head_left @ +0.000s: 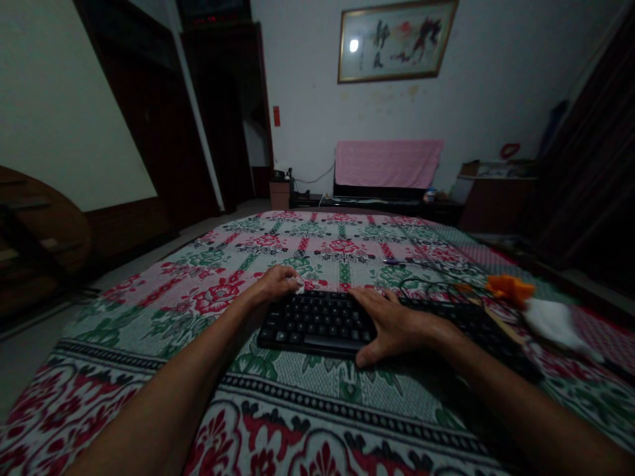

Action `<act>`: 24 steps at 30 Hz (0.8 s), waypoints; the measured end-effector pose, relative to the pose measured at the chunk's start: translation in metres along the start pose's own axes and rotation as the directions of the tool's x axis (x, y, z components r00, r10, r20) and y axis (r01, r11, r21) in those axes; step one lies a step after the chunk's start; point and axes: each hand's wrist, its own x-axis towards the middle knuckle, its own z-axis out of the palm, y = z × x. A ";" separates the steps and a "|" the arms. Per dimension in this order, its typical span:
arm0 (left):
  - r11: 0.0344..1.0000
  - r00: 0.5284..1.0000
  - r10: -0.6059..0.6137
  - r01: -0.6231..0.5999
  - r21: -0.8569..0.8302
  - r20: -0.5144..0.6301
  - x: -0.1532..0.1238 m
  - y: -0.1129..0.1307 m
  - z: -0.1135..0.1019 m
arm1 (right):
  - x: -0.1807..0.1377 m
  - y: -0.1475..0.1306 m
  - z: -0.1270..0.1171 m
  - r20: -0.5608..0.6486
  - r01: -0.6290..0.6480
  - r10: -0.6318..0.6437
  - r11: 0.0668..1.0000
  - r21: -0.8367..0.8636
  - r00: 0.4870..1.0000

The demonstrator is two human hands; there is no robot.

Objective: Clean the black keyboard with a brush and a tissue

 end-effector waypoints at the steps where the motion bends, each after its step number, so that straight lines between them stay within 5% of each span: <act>1: 1.000 1.000 -0.005 0.005 -0.004 -0.018 -0.001 0.001 0.001 | 0.000 -0.001 0.000 0.004 -0.005 0.005 1.000 0.003 1.000; 6: 0.987 0.998 -0.064 0.058 -0.151 -0.029 -0.012 0.011 0.003 | -0.001 -0.004 0.000 -0.001 -0.018 0.018 0.999 0.028 1.000; 13: 0.993 0.973 -0.024 0.050 -0.107 0.231 -0.014 0.020 -0.002 | 0.004 0.008 0.007 -0.014 0.014 -0.014 1.000 0.014 1.000; 19: 0.999 0.994 0.019 -0.022 0.028 0.105 -0.006 0.016 0.007 | 0.006 0.011 0.009 -0.049 0.039 -0.038 0.999 0.020 0.998; 24: 0.988 0.997 -0.080 0.081 -0.128 0.015 -0.012 0.021 0.007 | 0.004 0.006 0.005 -0.019 0.005 -0.005 1.000 0.028 1.000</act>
